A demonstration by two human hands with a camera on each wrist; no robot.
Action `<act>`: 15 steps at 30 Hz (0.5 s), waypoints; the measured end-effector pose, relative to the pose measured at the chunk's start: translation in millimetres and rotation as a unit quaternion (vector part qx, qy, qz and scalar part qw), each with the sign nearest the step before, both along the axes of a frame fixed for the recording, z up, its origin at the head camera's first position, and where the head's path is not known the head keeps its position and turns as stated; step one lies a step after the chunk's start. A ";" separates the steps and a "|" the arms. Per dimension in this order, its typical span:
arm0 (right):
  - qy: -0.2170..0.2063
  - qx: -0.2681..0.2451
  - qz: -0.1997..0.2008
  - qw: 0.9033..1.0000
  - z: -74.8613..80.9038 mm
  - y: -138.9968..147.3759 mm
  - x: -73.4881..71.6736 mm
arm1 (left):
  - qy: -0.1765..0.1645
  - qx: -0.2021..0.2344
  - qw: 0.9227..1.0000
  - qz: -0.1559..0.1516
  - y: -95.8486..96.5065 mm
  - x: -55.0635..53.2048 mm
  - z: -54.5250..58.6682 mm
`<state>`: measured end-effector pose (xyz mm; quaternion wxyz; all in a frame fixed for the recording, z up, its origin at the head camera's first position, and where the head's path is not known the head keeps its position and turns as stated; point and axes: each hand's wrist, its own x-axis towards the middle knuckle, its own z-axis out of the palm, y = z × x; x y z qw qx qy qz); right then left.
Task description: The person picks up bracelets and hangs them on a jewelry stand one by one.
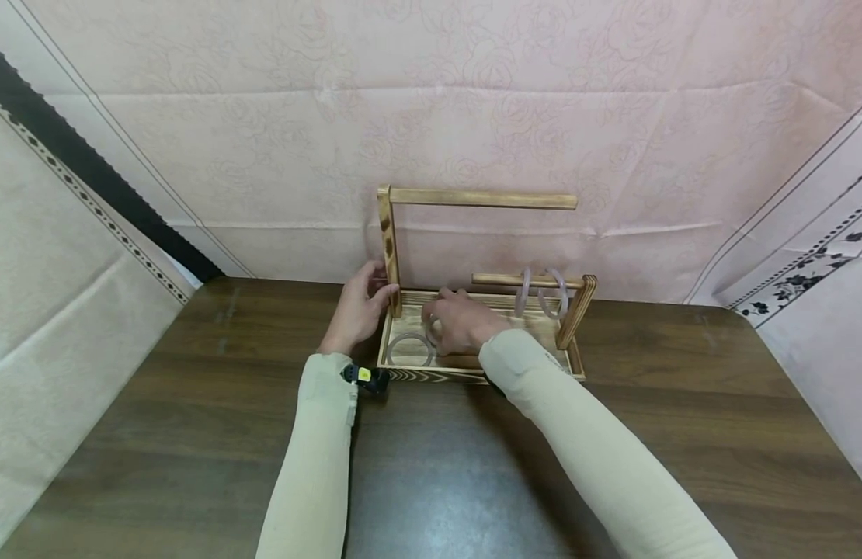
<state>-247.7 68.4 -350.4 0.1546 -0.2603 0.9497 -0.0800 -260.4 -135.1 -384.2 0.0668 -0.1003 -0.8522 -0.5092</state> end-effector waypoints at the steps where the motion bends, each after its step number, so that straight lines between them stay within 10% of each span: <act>1: -0.001 -0.003 0.000 1.000 0.0 0.2 0.6 | 0.000 0.001 1.000 0.000 0.0 0.1 0.1; 15: 0.013 -0.031 0.009 0.999 1.3 1.8 7.0 | 0.000 0.004 1.000 0.000 0.5 0.2 1.1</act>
